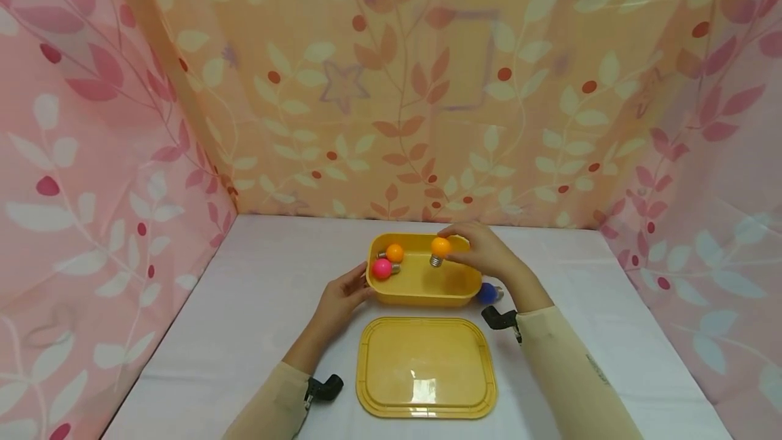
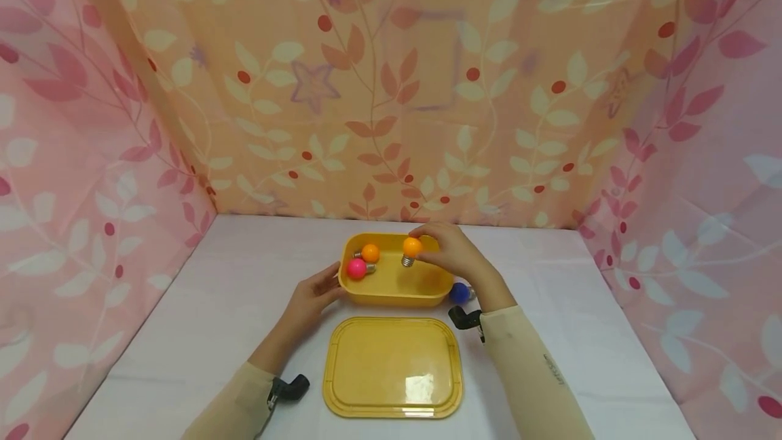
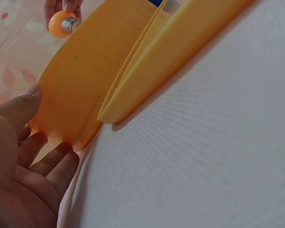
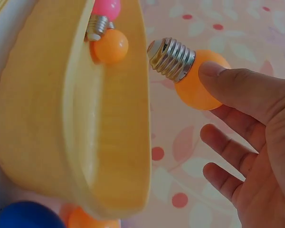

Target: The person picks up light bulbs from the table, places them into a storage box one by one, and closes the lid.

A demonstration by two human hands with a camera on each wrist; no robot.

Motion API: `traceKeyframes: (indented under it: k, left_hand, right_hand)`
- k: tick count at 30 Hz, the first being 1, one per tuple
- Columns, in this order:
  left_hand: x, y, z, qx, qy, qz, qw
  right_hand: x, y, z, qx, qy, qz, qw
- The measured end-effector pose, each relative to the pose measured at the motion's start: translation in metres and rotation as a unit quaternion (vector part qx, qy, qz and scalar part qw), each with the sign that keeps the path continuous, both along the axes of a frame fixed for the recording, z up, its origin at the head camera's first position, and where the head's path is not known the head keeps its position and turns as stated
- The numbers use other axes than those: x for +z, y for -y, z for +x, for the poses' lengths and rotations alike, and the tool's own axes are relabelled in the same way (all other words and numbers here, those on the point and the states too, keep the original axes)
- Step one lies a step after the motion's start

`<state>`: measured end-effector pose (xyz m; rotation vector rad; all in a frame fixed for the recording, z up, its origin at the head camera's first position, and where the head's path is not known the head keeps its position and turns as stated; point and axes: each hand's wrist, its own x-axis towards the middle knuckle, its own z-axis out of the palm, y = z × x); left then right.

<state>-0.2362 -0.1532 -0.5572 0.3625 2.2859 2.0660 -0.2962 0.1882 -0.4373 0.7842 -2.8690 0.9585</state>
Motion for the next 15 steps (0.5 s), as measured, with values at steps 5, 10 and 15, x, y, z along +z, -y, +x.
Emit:
traceKeyframes:
  k: [5,10,15]
  left_hand:
    - [0.000,0.001,-0.002,0.003,0.007,0.002,1.0000]
    - [0.003,0.001,0.000,0.005,0.009,0.004,0.9999]
    - [0.005,0.000,0.002,0.004,0.009,0.001,0.9999]
  right_hand:
    - [-0.002,0.011,-0.011,0.009,0.038,-0.008,0.999]
    - [-0.003,0.022,-0.020,0.020,0.064,0.000,0.998]
    - [-0.004,0.032,-0.029,0.036,0.069,0.023,0.997]
